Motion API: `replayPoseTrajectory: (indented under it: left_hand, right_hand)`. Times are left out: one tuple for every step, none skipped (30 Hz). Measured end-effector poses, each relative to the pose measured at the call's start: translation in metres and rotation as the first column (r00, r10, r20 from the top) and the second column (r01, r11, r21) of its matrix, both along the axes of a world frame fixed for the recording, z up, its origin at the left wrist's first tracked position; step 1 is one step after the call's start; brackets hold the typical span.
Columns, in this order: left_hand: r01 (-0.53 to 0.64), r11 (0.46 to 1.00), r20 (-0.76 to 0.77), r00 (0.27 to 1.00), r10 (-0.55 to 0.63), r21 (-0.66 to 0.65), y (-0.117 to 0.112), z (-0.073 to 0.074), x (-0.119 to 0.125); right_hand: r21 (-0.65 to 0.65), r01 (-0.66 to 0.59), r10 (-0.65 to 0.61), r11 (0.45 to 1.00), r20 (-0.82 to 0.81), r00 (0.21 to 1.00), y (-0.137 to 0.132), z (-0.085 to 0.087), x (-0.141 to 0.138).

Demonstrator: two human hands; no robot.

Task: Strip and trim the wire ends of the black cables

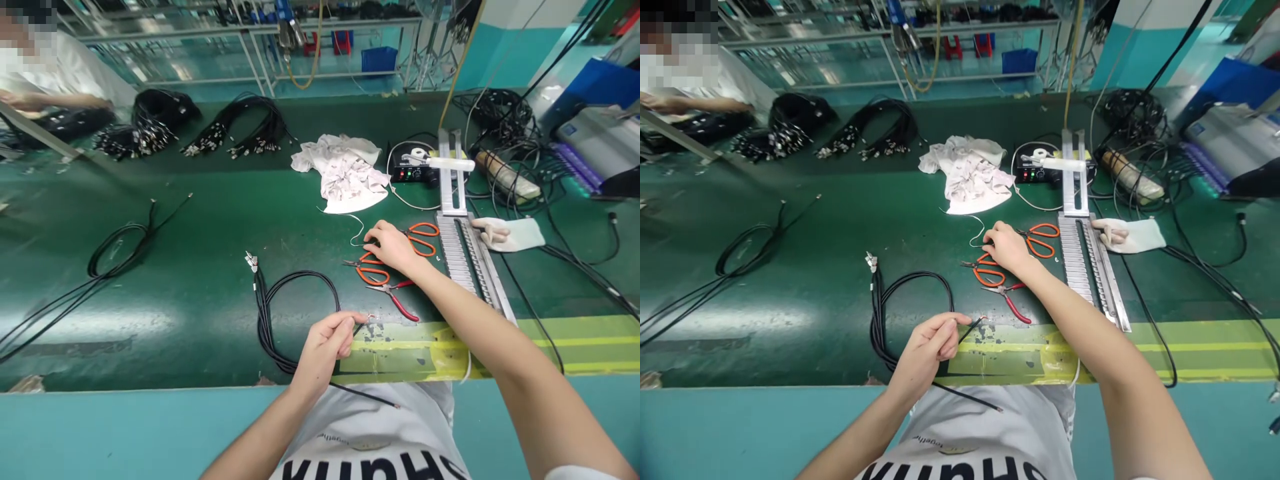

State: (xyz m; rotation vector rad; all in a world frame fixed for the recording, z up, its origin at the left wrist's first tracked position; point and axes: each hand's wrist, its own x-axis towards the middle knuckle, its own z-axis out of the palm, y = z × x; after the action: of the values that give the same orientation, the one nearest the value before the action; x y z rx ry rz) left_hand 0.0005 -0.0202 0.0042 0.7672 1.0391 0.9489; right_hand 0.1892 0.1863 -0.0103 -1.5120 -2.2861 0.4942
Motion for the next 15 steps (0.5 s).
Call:
replayPoseTrajectory:
  left_hand:
    - [0.001, 1.000, 0.019, 1.000, -0.001, -0.003, 0.000, 0.000, -0.001]
    - [-0.001, 1.000, 0.037, 0.999, 0.002, -0.005, 0.000, -0.001, -0.002]
    - [-0.014, 1.000, 0.048, 0.999, 0.014, -0.006, 0.000, -0.001, -0.004]
    - [-0.020, 1.000, 0.062, 0.998, 0.021, -0.011, 0.000, 0.000, -0.006]
    - [-0.025, 1.000, 0.073, 0.997, 0.026, -0.014, -0.001, 0.001, -0.008]
    - [-0.030, 0.999, 0.077, 0.997, 0.031, -0.013, -0.001, 0.003, -0.011]
    - [-0.023, 1.000, 0.073, 0.997, 0.023, -0.010, -0.002, 0.005, -0.013]
    - [-0.005, 1.000, 0.061, 0.998, 0.005, -0.003, -0.003, 0.008, -0.015]
    - [0.025, 1.000, 0.040, 0.999, -0.026, 0.013, -0.004, 0.010, -0.016]
    - [0.054, 0.998, 0.017, 0.998, -0.055, 0.039, -0.004, 0.013, -0.016]
    - [0.058, 0.995, -0.009, 0.998, -0.057, 0.077, -0.005, 0.016, -0.016]
    - [0.053, 0.991, -0.022, 0.998, -0.050, 0.121, -0.004, 0.018, -0.015]
    - [0.052, 0.986, -0.039, 0.998, -0.046, 0.158, -0.004, 0.019, -0.013]
    - [0.057, 0.980, -0.061, 0.997, -0.046, 0.191, -0.003, 0.020, -0.012]
    - [0.052, 0.976, -0.088, 0.996, -0.034, 0.211, -0.002, 0.019, -0.010]
  right_hand:
    - [-0.004, -0.012, 0.012, 1.000, -0.018, 1.000, 0.001, 0.001, -0.005]
    - [-0.009, -0.023, 0.023, 1.000, -0.039, 0.999, 0.000, 0.005, -0.009]
    - [-0.015, -0.034, 0.033, 0.999, -0.065, 0.997, -0.003, 0.010, -0.012]
    - [-0.025, -0.047, 0.045, 0.999, -0.094, 0.995, -0.009, 0.017, -0.013]
    - [-0.041, -0.062, 0.056, 0.997, -0.126, 0.990, -0.017, 0.024, -0.013]
    - [-0.069, -0.083, 0.071, 0.994, -0.161, 0.984, -0.028, 0.032, -0.011]
    - [-0.115, -0.121, 0.097, 0.986, -0.197, 0.976, -0.040, 0.039, -0.008]
    - [-0.175, -0.176, 0.132, 0.969, -0.233, 0.963, -0.054, 0.045, -0.005]
    - [-0.233, -0.231, 0.166, 0.945, -0.270, 0.949, -0.068, 0.049, -0.001]
    - [-0.308, -0.294, 0.186, 0.905, -0.334, 0.924, -0.083, 0.051, 0.003]
    - [-0.445, -0.366, 0.125, 0.817, -0.484, 0.866, -0.096, 0.052, 0.006]
    - [-0.540, -0.407, 0.033, 0.737, -0.572, 0.819, -0.109, 0.051, 0.009]
    - [-0.605, -0.428, -0.057, 0.672, -0.618, 0.784, -0.120, 0.050, 0.011]
    - [-0.655, -0.436, -0.143, 0.618, -0.639, 0.756, -0.130, 0.048, 0.012]
    - [-0.689, -0.430, -0.205, 0.583, -0.637, 0.743, -0.138, 0.045, 0.013]
